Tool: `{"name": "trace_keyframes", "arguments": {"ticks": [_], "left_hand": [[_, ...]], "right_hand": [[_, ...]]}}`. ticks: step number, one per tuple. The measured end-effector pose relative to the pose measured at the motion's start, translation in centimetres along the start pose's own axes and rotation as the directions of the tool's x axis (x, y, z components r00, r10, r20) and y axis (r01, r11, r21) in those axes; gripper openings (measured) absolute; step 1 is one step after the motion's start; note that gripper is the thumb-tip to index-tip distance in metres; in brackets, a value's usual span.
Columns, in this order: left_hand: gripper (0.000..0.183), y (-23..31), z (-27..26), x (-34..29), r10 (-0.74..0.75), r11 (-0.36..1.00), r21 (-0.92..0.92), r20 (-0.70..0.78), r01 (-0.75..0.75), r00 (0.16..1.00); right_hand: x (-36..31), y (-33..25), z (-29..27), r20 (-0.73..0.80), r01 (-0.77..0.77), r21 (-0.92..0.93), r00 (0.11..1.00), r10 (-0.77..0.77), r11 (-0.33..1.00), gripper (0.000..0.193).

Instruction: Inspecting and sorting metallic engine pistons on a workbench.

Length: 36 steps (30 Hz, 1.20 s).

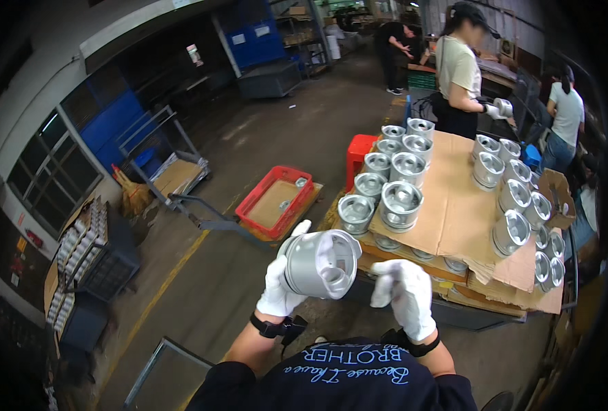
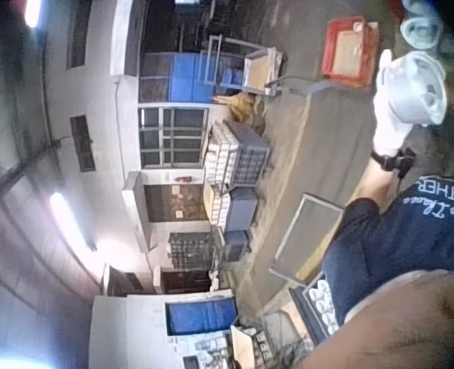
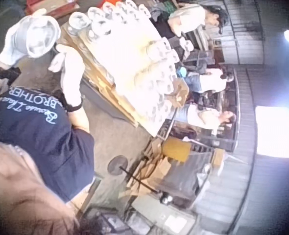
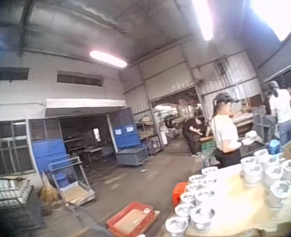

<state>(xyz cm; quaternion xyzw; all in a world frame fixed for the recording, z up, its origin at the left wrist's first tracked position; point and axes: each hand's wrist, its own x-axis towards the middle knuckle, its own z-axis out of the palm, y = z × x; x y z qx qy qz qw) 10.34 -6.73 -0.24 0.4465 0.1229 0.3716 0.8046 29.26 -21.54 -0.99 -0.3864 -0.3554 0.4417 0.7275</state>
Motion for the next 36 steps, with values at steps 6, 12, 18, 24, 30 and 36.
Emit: {"name": "trace_keyframes", "arguments": {"ticks": [6,12,18,24,30,36], "left_hand": [[0.09,2.2,5.0,0.6,0.064,-0.083,0.859,0.51,-0.505,0.858],[0.096,0.5,2.7,1.3,0.104,0.396,0.821,0.404,-0.411,0.909],[0.046,-0.8,1.2,-0.1,0.171,0.572,0.737,0.322,-0.36,0.931],[0.051,-0.8,1.3,-1.1,0.245,0.547,0.75,0.28,-0.371,0.928],[0.053,-1.1,0.3,-2.2,0.241,0.652,0.708,0.147,-0.272,0.959],[0.07,-1.3,-0.9,-3.0,0.137,0.803,0.588,-0.017,-0.1,0.99]], "right_hand": [[2.7,4.0,1.8,-0.084,-0.156,0.394,0.975,0.204,0.906,0.039],[3.6,5.7,-0.9,0.005,-0.235,0.739,0.939,0.344,0.632,0.047],[4.9,8.2,-2.5,0.119,-0.277,0.843,0.932,0.344,0.46,0.05],[5.6,8.8,-2.0,0.273,-0.363,0.877,0.916,0.294,0.316,0.051],[6.6,9.5,-1.1,0.212,-0.374,0.806,0.906,0.366,0.458,0.054],[6.9,7.6,1.1,0.121,-0.323,0.786,0.917,0.381,0.527,0.041]]}}
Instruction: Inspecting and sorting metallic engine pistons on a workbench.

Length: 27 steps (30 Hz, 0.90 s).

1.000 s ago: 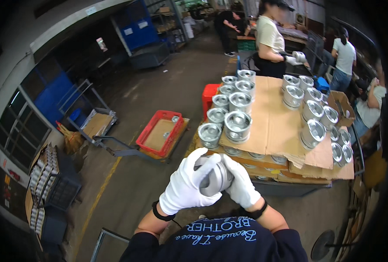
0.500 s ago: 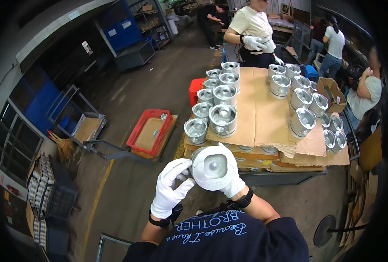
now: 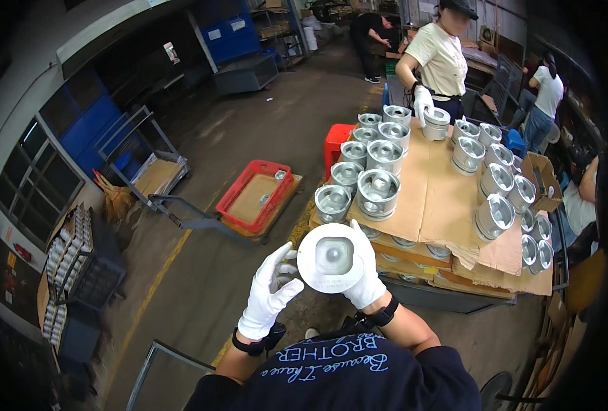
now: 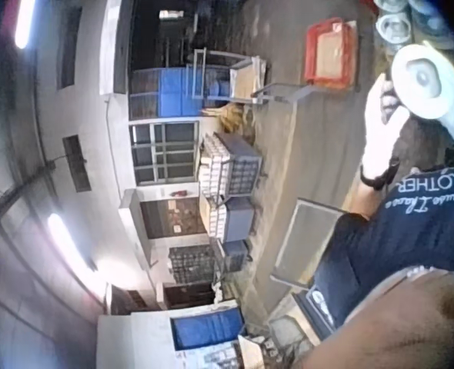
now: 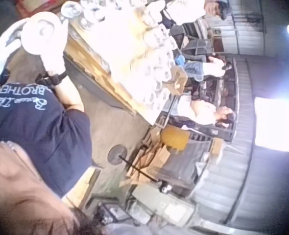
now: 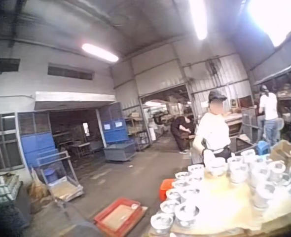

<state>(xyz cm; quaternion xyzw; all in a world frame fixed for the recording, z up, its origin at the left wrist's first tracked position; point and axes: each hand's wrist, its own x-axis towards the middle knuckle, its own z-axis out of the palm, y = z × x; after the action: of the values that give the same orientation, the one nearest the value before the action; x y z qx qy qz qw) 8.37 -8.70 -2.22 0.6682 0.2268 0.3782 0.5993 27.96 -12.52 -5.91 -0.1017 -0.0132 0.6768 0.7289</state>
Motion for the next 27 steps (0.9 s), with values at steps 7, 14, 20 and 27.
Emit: {"name": "trace_keyframes", "arguments": {"ticks": [7,14,20,27], "left_hand": [[0.086,0.3,-1.1,-0.4,-0.264,0.946,-0.16,0.132,0.283,0.955],[0.069,-3.6,-1.6,-0.3,-0.319,0.511,-0.637,0.483,0.577,0.815],[0.053,-2.7,0.5,1.8,-0.31,0.792,-0.469,0.241,0.39,0.92],[0.051,-5.1,-1.1,3.5,-0.133,0.451,-0.787,0.408,0.422,0.903]], "right_hand": [[0.2,0.3,1.9,0.013,-0.036,-0.098,0.999,0.038,0.995,0.053],[0.6,1.0,2.5,0.196,0.375,-0.59,0.926,-0.323,0.715,0.062],[1.0,-0.2,2.6,0.589,0.624,-0.728,0.781,-0.207,0.282,0.075],[-1.2,-0.6,1.3,0.645,0.697,-0.715,0.629,-0.433,-0.051,0.073]]}}
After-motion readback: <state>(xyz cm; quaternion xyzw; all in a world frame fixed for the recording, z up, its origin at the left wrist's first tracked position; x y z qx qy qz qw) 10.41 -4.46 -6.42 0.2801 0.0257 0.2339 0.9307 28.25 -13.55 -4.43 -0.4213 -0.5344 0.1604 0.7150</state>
